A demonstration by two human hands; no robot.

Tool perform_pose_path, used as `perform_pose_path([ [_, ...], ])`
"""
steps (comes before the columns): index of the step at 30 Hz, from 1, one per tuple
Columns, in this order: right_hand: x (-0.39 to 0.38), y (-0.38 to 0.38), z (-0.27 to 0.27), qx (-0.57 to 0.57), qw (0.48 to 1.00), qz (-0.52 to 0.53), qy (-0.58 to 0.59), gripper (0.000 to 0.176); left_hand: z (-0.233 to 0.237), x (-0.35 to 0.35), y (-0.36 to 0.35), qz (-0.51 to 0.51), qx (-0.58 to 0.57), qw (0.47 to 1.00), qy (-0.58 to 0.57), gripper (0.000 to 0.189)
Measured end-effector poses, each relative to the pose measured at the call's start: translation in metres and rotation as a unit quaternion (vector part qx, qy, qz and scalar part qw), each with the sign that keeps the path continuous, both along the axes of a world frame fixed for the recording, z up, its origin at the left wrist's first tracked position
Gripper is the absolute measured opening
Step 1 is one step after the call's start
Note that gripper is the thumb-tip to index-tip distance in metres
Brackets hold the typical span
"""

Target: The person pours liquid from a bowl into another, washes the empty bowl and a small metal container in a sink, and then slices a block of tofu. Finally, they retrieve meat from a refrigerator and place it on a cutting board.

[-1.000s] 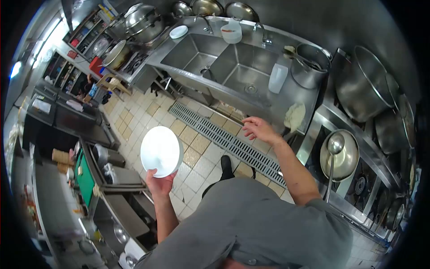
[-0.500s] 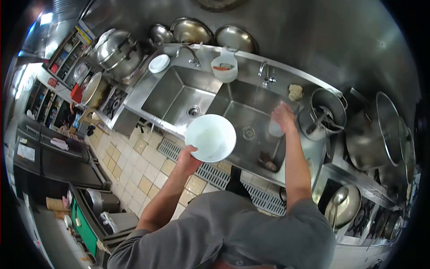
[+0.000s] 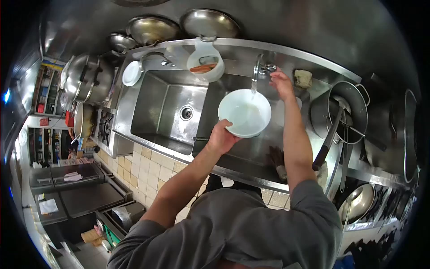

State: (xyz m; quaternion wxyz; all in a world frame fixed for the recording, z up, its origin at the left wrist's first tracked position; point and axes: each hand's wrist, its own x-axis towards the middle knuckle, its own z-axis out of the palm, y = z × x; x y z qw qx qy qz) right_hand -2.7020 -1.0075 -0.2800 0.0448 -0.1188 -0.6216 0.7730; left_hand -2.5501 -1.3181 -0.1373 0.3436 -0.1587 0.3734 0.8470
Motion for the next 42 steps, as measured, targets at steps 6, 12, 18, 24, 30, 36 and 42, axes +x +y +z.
perform_pose_path([
  [6, 0.157, -0.051, 0.094, -0.222, 0.958, 0.055, -0.172, 0.078, -0.027, -0.031, 0.027, -0.058, 0.068, 0.996, -0.01, 0.064],
  [12, 0.199, -0.083, 0.108, -0.001, 0.992, -0.093, -0.085, 0.093, -0.065, -0.067, 0.048, -0.26, -0.106, 0.956, 0.086, 0.057],
  [18, 0.224, -0.067, 0.094, -0.034, 0.992, -0.029, -0.119, 0.094, -0.049, -0.114, 0.1, -0.289, -0.572, 0.591, 0.49, 0.027],
  [24, 0.2, -0.104, -0.083, 0.014, 1.0, 0.007, -0.012, 0.091, -0.08, -0.078, 0.103, -0.459, -0.494, 0.355, 0.647, 0.03],
  [30, 0.181, -0.15, -0.003, -0.278, 0.935, -0.143, -0.167, 0.076, -0.116, -0.051, 0.062, -0.367, -0.545, 0.55, 0.515, 0.041],
  [36, 0.161, -0.164, 0.029, -0.221, 0.954, -0.085, -0.185, 0.063, -0.131, -0.083, 0.075, -0.32, -0.585, 0.631, 0.397, 0.05],
  [42, 0.169, -0.125, -0.009, -0.182, 0.957, -0.206, -0.092, 0.081, -0.129, -0.066, 0.049, -0.573, -0.442, 0.47, 0.506, 0.049],
])
